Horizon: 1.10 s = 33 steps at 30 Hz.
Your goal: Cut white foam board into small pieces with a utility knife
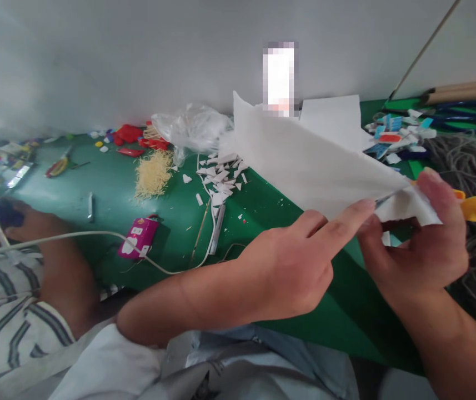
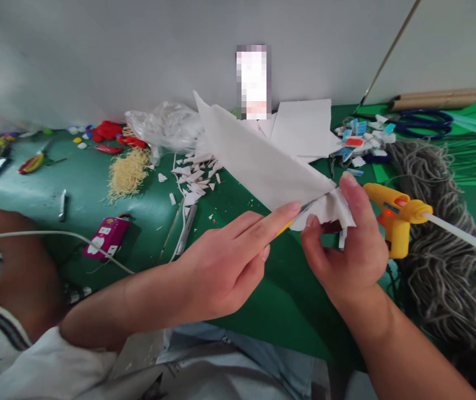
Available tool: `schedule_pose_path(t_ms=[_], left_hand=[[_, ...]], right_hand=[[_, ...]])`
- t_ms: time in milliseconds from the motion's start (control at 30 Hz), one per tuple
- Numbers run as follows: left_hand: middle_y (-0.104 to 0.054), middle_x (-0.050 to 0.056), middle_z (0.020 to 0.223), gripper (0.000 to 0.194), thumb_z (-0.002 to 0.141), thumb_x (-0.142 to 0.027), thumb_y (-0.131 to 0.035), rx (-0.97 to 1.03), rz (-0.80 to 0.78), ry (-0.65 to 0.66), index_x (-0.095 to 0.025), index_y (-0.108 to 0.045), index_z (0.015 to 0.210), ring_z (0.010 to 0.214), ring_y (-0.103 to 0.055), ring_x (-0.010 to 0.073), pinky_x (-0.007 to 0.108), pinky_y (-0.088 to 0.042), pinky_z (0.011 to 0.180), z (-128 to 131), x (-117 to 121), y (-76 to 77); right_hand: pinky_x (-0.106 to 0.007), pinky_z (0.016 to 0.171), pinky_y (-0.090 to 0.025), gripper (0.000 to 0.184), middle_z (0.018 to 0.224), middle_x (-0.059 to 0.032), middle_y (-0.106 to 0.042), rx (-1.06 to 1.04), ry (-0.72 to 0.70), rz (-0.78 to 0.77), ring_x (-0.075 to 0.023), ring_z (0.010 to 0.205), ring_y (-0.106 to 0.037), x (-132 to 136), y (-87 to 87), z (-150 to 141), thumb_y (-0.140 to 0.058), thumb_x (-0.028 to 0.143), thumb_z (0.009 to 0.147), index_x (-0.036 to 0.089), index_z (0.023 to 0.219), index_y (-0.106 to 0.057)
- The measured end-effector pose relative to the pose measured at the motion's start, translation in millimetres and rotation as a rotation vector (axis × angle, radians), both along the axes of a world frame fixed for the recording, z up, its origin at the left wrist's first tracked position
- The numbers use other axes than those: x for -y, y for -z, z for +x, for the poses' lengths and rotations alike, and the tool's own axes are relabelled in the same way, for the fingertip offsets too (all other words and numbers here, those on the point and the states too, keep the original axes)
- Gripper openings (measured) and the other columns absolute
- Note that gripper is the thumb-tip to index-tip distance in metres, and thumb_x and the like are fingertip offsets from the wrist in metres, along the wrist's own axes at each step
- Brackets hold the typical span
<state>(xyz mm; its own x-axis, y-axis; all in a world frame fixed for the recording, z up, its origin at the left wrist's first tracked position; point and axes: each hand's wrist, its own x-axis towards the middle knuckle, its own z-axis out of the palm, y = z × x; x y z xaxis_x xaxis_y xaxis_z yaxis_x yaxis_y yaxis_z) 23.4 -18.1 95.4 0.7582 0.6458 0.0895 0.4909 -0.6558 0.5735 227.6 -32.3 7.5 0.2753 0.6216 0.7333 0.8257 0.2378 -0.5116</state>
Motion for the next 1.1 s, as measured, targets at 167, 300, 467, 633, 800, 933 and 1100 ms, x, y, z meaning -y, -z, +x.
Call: schedule_pose_path(t_ms=[167,300,467,633,800,933,1100], left_hand=[[-0.064,0.008,0.112,0.061,0.1,-0.015,-0.03,-0.084,0.059,0.011,-0.02,-0.024,0.161,0.084,-0.064,0.0169,0.026,-0.056,0.064,2,-1,3.5],[-0.065,0.01,0.108,0.063,0.098,-0.013,-0.029,-0.166,0.092,0.049,-0.014,-0.022,0.161,0.084,-0.063,0.0195,0.027,-0.053,0.059,4,-2,4.5],[-0.066,0.01,0.109,0.071,0.093,-0.01,-0.035,-0.298,0.104,0.074,-0.01,-0.018,0.162,0.079,-0.061,0.0188,0.026,-0.052,0.057,7,-1,6.2],[-0.065,0.011,0.115,0.074,0.093,-0.013,-0.038,-0.393,0.122,0.065,-0.011,-0.013,0.163,0.075,-0.061,0.0178,0.026,-0.052,0.055,8,3,8.9],[-0.063,0.013,0.117,0.075,0.093,-0.013,-0.039,-0.402,0.175,0.043,-0.011,-0.012,0.164,0.072,-0.061,0.0178,0.029,-0.051,0.054,6,7,13.3],[-0.063,0.012,0.116,0.076,0.092,-0.012,-0.039,-0.428,0.155,0.051,-0.01,-0.012,0.163,0.07,-0.06,0.017,0.027,-0.049,0.052,8,7,14.6],[-0.064,0.014,0.118,0.073,0.092,-0.011,-0.037,-0.442,0.102,0.059,-0.009,-0.014,0.162,0.071,-0.061,0.0176,0.028,-0.051,0.053,10,5,16.0]], right_hand=[[-0.026,0.048,-0.05,0.075,0.12,-0.0165,-0.074,0.134,-0.071,0.166,-0.0226,0.077,-0.073,-1,-4.5,0,-0.07,0.026,0.082,0.027,0.154,-0.051],[-0.028,0.047,-0.051,0.073,0.121,-0.0192,-0.073,0.159,-0.037,0.129,-0.0261,0.081,-0.074,-1,-8.8,-2,-0.066,0.032,0.083,0.022,0.154,-0.051],[-0.029,0.053,-0.053,0.071,0.121,-0.0182,-0.073,0.209,0.026,0.126,-0.0293,0.095,-0.075,-1,-10.9,-4,-0.066,0.032,0.084,0.021,0.152,-0.053],[-0.026,0.049,-0.049,0.079,0.12,-0.0143,-0.072,0.177,-0.051,0.146,-0.0219,0.078,-0.071,-2,-7.8,0,-0.069,0.028,0.082,0.027,0.158,-0.046],[-0.024,0.049,-0.049,0.08,0.117,-0.0111,-0.071,0.18,-0.057,0.129,-0.0202,0.081,-0.07,-1,-8.5,-1,-0.07,0.026,0.083,0.031,0.159,-0.044],[-0.022,0.049,-0.049,0.08,0.117,-0.0093,-0.072,0.17,-0.074,0.136,-0.0166,0.076,-0.068,-1,-9.7,-1,-0.071,0.024,0.083,0.032,0.158,-0.045],[-0.024,0.051,-0.05,0.082,0.122,-0.0102,-0.073,0.104,-0.098,0.143,-0.0185,0.08,-0.07,-1,-7.2,0,-0.075,0.024,0.079,0.031,0.156,-0.048]])
